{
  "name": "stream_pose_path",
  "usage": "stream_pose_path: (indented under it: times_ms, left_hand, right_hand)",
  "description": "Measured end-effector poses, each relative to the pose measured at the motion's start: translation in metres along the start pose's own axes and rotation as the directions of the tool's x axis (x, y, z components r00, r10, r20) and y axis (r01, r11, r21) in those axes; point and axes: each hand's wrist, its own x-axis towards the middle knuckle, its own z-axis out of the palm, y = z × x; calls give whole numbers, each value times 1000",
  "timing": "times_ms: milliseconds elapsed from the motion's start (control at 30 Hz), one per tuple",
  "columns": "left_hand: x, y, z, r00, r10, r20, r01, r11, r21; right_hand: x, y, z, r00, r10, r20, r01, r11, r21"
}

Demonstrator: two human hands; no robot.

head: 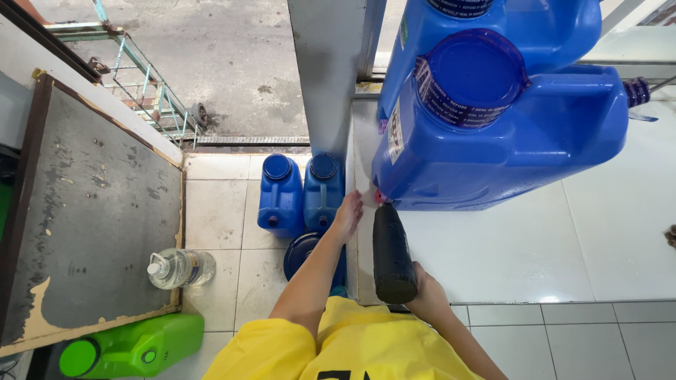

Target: Sealing water jug caps with a heat gun and washing a water jug in a sink

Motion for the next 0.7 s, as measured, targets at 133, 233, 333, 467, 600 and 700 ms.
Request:
stream_pose_path:
  times_ms: [133,233,333,467,600,700]
  left_hand:
    - [-8,-25,-35,995,-24,-97,8,987,-163]
    - [-18,-45,-61,991,-7,-135,-31,960,-277]
    - [-30,-62,-86,984,-19,-180,-47,933,-356]
    - [-40,-77,-118,963,-47,-265,-79,892,-446]
    - [-55,-77,-134,950,-35,-311,-109,894,-434]
    - [-68,-72,-138,927,-63,-370,-108,899,-425]
  right_hand:
    - [11,8,10,989,-127,-72,124,991,-43]
    - [6,-11,5,992,-119,-47,115,990,-79]
    - [-1,-28,3,998,-53,20,55,989,-137]
    - [-3,-33,6,1000,-13,25,17,982,-187]
    - [5,-25,15,1000,-16,-5,14,981,-195]
    - [4,-25,18,1000,-11,-9,9,981,-195]
